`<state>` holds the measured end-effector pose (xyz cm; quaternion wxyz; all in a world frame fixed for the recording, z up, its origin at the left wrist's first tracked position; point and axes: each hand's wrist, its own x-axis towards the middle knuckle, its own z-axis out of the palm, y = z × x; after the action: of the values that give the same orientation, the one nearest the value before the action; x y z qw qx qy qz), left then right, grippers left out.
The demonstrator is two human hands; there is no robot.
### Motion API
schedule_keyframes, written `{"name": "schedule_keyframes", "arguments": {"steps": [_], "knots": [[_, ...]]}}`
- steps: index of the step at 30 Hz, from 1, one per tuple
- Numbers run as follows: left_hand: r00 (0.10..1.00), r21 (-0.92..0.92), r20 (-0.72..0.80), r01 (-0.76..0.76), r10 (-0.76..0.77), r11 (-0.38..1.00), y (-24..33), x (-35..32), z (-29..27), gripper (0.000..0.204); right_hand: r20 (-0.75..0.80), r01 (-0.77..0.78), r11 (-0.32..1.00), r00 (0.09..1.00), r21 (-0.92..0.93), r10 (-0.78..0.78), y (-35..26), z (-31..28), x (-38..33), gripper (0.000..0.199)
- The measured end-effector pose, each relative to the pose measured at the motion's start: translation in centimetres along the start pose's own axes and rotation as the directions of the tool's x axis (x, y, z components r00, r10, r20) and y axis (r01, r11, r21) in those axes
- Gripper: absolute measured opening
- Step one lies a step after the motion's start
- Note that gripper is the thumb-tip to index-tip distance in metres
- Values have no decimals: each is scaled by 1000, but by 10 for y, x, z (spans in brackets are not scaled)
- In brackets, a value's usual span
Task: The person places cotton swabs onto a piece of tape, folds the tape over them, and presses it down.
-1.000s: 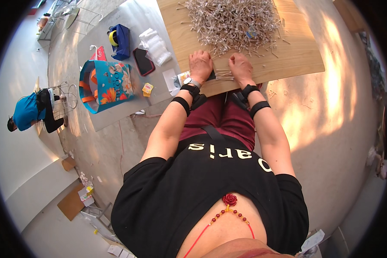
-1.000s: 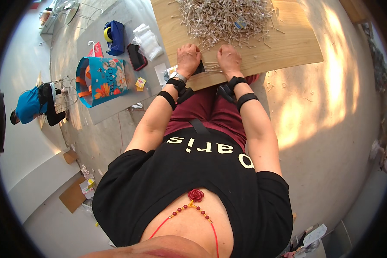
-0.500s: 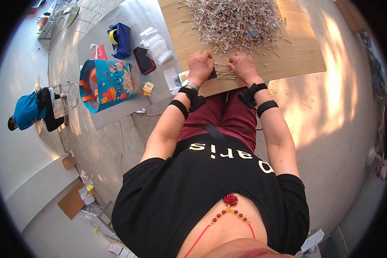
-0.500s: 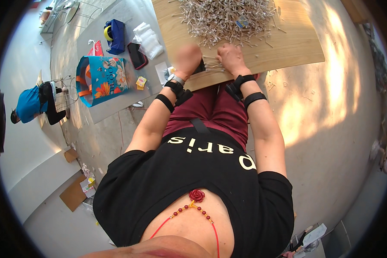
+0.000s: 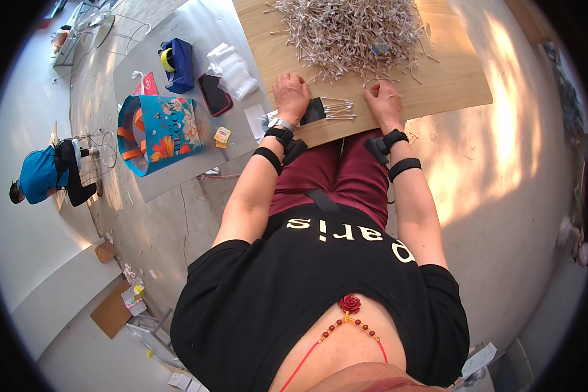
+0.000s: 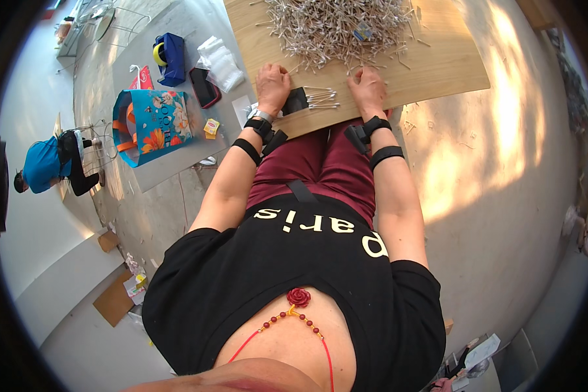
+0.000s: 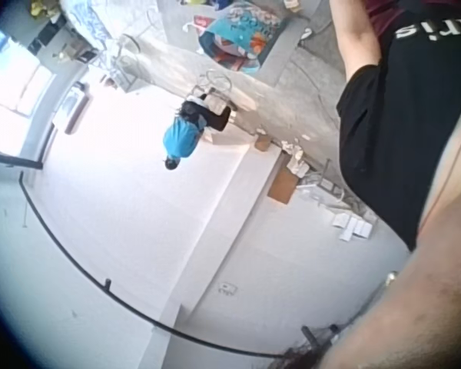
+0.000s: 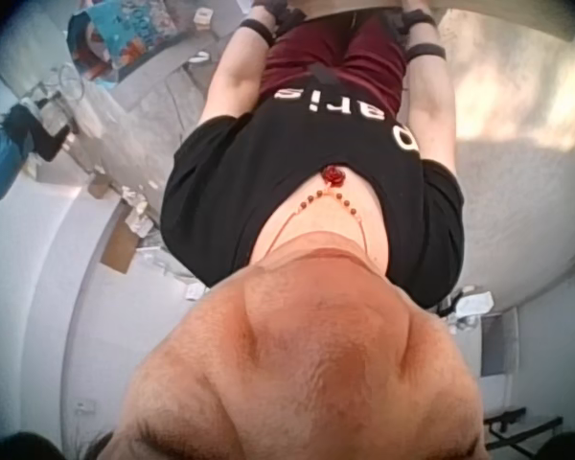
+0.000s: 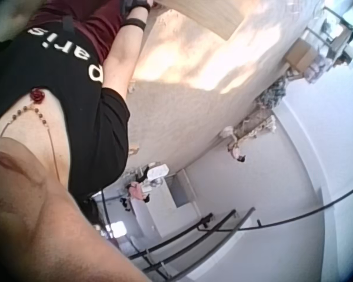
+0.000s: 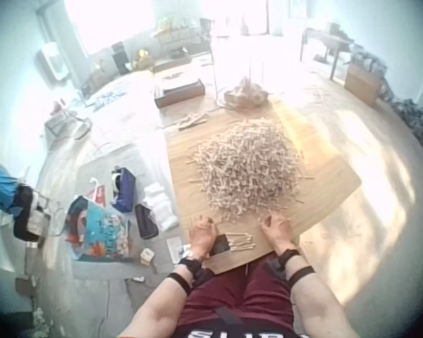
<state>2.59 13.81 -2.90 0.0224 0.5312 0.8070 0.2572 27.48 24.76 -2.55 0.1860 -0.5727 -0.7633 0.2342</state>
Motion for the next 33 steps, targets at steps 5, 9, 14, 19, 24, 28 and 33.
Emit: {"name": "schedule_keyframes", "arguments": {"steps": [5, 9, 14, 19, 24, 28, 33], "knots": [[996, -57, -81, 25, -30, 998, -3, -7, -7, 13, -2, -7, 1000, 1000, -19, 7, -3, 6, -2, 27], [992, -105, -120, -53, 40, 993, 5, -5, -9, 12, -33, 33, 999, 999, 1, -33, 6, 10, -4, 20], [968, -105, -22, -250, 249, 963, 24, -1, -2, 11, -70, 88, 979, 995, 184, -76, 3, 2, -10, 14], [954, -66, 21, -296, 298, 953, 31, 0, 11, 7, -27, 163, 961, 987, 223, -161, -11, -3, -14, 11], [958, -189, 73, -259, 277, 947, 28, -7, 8, 5, -23, 340, 940, 940, 34, -340, -19, 2, -11, 9], [942, -243, 140, -266, 305, 933, 26, -15, 0, 5, 29, 390, 921, 921, -20, -389, -27, 11, -9, 6], [950, -320, 177, -192, 258, 928, 28, -19, -7, 4, 96, 460, 888, 885, -25, -456, -29, 16, -12, 7]]}}
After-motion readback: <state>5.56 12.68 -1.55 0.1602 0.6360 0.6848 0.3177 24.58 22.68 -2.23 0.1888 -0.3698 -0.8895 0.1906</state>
